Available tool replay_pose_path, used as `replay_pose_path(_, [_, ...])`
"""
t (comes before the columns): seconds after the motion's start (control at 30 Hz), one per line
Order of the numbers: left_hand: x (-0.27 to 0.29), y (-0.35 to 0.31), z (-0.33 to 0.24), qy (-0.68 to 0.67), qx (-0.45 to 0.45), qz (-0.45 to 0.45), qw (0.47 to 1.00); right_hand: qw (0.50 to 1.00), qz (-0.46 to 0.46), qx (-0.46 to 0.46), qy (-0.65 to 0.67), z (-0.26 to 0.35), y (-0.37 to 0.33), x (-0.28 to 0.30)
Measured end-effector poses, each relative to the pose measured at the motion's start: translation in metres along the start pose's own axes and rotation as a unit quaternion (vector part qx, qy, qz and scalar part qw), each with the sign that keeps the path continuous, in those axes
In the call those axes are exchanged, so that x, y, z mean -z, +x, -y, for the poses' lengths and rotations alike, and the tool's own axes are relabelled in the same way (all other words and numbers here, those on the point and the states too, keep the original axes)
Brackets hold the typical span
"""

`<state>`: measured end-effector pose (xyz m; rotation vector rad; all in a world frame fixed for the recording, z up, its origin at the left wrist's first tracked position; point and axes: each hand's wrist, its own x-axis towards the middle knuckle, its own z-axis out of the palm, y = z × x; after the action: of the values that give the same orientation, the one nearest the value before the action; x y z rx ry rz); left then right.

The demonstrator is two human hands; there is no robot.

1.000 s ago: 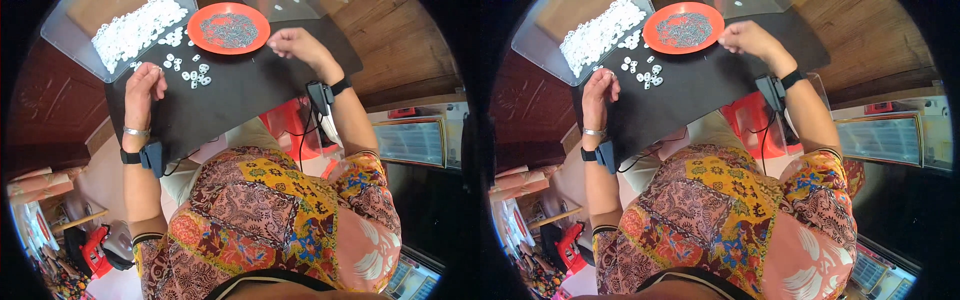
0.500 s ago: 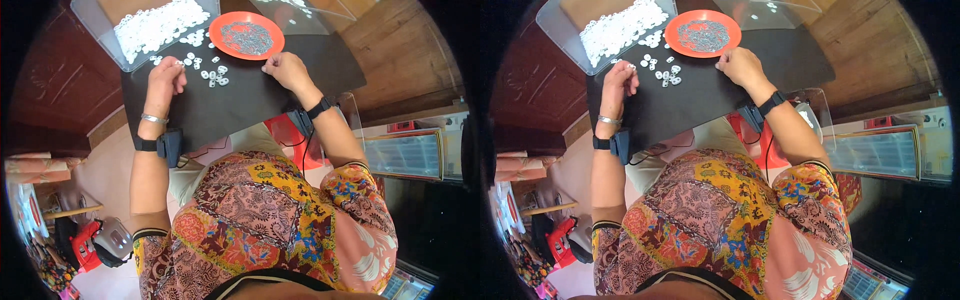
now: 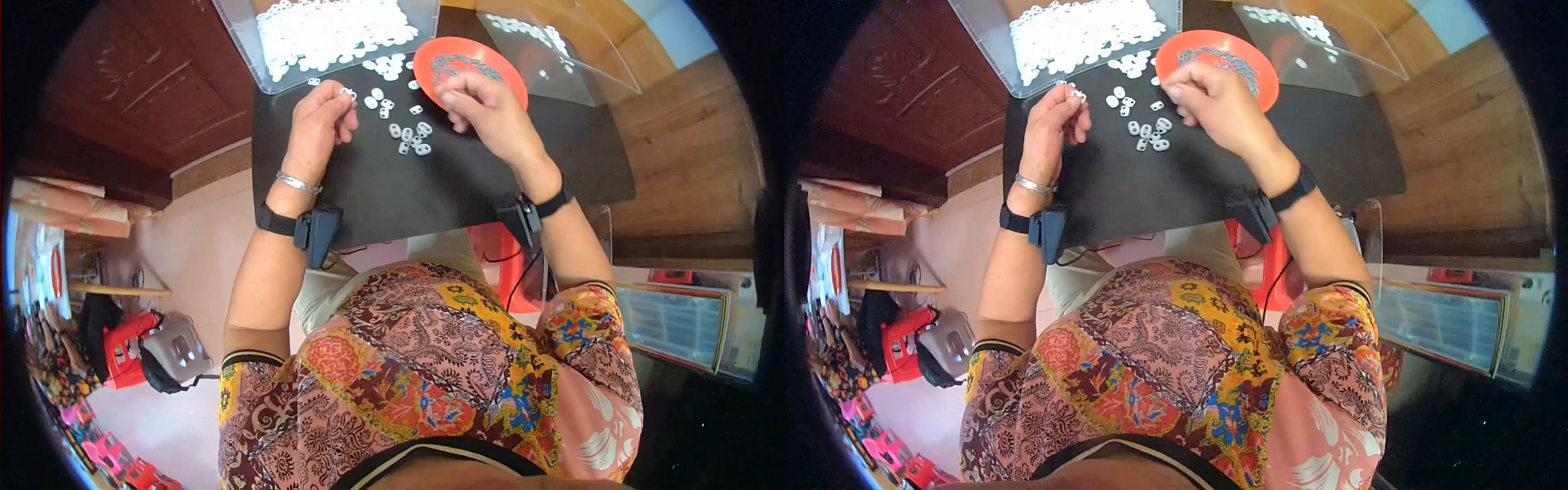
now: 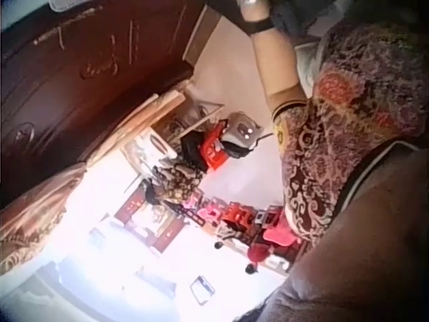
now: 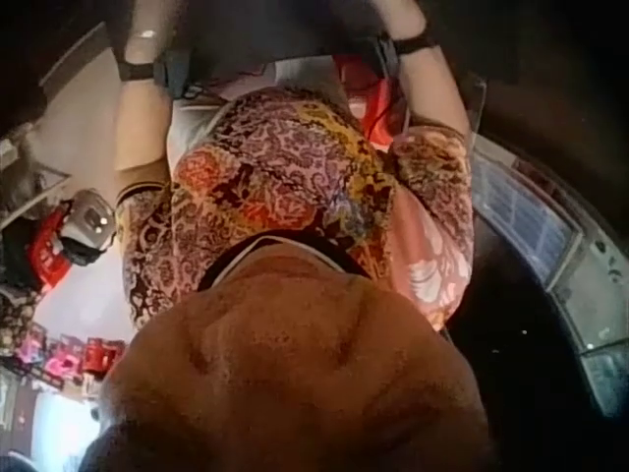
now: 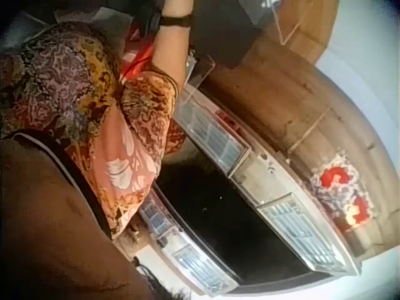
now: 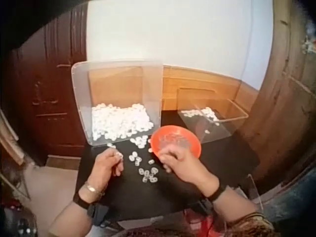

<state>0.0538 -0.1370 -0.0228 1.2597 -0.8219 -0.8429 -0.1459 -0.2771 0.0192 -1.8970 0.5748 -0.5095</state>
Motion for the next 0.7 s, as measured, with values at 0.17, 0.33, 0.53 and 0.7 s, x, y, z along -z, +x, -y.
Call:
replay_pose_path(0.17, [-0.001,0.003,0.001,0.020,0.000,-0.023,1.000,0.981,0.090,-0.010,0.174,-0.004,0.048,-0.034])
replay_pose_path(0.33, [-0.005,0.002,0.002,0.051,0.006,-0.029,0.998,0.976,0.070,-0.017,0.206,-0.009,0.062,-0.061])
replay_pose_path(0.53, [-0.011,0.000,0.006,0.046,0.028,-0.046,0.998,0.982,0.051,-0.012,0.182,-0.016,0.060,-0.073])
replay_pose_path(0.7, [-0.011,-0.002,0.008,0.034,0.025,-0.055,0.998,0.981,0.063,-0.004,0.184,-0.018,0.058,-0.076])
